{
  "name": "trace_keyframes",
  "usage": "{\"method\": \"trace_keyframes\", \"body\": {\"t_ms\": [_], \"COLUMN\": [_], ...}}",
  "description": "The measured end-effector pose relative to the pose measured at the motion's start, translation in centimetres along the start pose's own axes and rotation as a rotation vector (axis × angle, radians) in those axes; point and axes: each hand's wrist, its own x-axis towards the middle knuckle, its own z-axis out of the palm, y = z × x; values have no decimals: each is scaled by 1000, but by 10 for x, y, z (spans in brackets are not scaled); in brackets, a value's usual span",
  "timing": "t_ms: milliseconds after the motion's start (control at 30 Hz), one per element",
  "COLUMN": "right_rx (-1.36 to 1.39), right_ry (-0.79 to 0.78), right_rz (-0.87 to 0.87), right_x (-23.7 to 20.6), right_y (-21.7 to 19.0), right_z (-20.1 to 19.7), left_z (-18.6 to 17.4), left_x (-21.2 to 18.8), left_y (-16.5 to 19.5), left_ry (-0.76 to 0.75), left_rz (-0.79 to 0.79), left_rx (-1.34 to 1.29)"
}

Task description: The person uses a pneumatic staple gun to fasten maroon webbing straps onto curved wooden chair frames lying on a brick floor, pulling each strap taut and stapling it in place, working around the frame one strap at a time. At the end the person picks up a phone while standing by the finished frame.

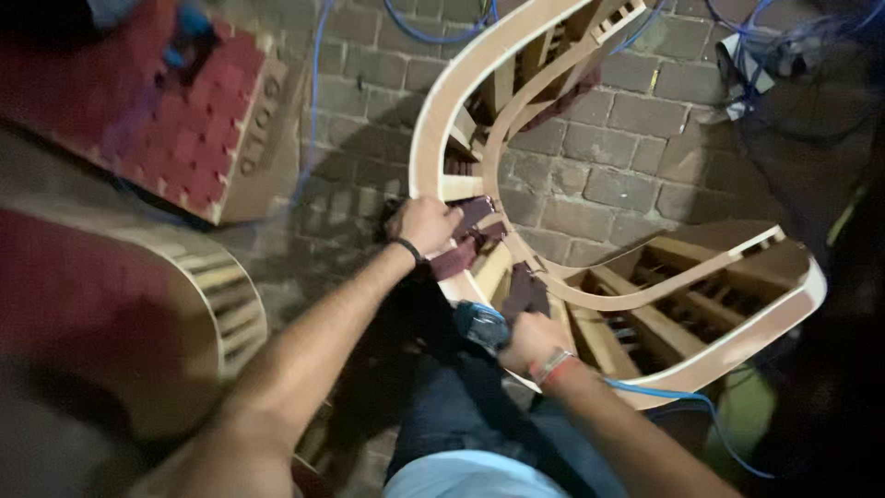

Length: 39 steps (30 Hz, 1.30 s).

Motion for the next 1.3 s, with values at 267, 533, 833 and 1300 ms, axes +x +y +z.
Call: {"method": "trace_keyframes", "body": {"t_ms": [267,533,833,1300], "right_rx": [158,98,135,-68], "right_ry": [-40,-3,21,158], "right_rz": [152,90,46,-316], "right_x": [-34,-28,-26,142], "right_y": [-20,-15,-4,28], "right_z": [3,-1,8,-85], "left_z": [-28,-11,-13,18], "left_x": [-40,-37,-35,-21], "left_y": [-30,-52,-55,-113], "left_ry": [-85,7,54,-2], "left_rz": [17,139,121,97], "left_rx": [-188,-356,-340,-186]}}
